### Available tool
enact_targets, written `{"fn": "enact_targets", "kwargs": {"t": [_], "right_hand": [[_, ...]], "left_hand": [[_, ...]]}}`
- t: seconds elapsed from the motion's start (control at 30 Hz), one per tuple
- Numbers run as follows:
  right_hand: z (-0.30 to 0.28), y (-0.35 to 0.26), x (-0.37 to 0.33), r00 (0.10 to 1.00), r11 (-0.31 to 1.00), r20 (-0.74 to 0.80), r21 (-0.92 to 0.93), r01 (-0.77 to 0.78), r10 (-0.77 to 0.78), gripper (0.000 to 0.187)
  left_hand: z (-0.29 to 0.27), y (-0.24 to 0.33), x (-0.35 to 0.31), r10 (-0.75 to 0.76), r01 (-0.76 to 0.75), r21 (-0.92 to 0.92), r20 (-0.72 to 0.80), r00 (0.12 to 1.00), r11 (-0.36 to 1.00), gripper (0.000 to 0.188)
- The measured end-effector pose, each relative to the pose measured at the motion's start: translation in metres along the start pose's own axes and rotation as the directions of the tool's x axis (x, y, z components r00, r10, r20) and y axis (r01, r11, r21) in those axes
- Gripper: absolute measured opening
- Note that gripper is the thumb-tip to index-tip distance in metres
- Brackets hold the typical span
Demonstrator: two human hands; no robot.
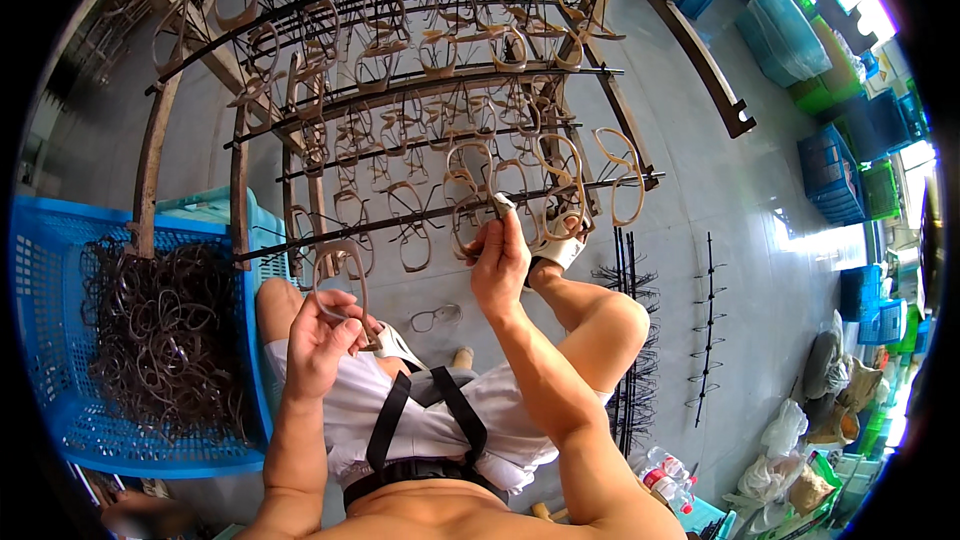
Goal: The person sits on the floor and repeatedly picks up metal wire loops from a blue basket, then attaches them to a metal rack structure. The person handles the loops one at a time, hooking them onto horizontal bars of the rack.
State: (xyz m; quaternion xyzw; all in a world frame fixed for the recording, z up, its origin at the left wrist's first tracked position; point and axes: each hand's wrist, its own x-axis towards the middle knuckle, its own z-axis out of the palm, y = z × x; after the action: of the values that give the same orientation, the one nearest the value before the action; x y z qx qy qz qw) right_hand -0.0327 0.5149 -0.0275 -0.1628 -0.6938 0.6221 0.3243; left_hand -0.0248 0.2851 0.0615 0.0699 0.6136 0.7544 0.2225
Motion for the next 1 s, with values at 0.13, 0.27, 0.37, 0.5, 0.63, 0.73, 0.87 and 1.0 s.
{"fn": "enact_targets", "kwargs": {"t": [0.13,0.27,0.37,0.5,0.63,0.73,0.87,1.0], "right_hand": [[-0.006,-0.001,0.004,0.999,0.998,-0.030,-0.051,-0.025,0.024,0.030],[-0.009,0.008,0.005,0.997,0.994,-0.065,0.102,-0.046,0.053,0.029],[-0.010,-0.022,-0.001,0.917,0.716,-0.058,-0.645,0.266,-0.394,0.036],[-0.006,-0.061,-0.041,0.843,0.863,0.352,-0.152,0.481,-0.408,0.047],[0.019,-0.073,-0.075,0.861,0.898,0.509,0.378,-0.225,0.001,0.031],[0.029,-0.053,-0.058,0.975,0.980,0.201,0.192,0.057,-0.096,0.032],[0.040,-0.013,-0.033,0.998,0.996,-0.040,-0.079,0.049,-0.052,0.023],[0.054,-0.002,-0.033,0.998,0.996,-0.063,-0.091,-0.014,0.008,0.021]], "left_hand": [[0.000,0.002,0.001,-0.003,0.005,-0.074,0.034,0.999,0.997,0.028],[0.002,0.004,0.001,0.002,0.004,-0.131,0.045,0.999,0.991,0.024],[0.004,0.005,-0.001,0.010,-0.008,-0.208,0.006,1.000,0.978,0.021],[0.015,0.000,0.003,0.083,-0.092,-0.235,-0.047,0.995,0.968,0.018],[0.022,-0.002,0.013,0.181,-0.193,-0.126,-0.099,0.978,0.973,0.028],[0.003,0.004,0.017,0.261,-0.252,0.075,-0.161,0.952,0.965,0.030],[-0.083,-0.004,0.011,0.384,-0.137,0.451,-0.522,0.761,0.882,0.024],[-0.196,-0.034,-0.002,0.519,0.418,0.781,-0.622,0.586,0.465,0.028]]}}
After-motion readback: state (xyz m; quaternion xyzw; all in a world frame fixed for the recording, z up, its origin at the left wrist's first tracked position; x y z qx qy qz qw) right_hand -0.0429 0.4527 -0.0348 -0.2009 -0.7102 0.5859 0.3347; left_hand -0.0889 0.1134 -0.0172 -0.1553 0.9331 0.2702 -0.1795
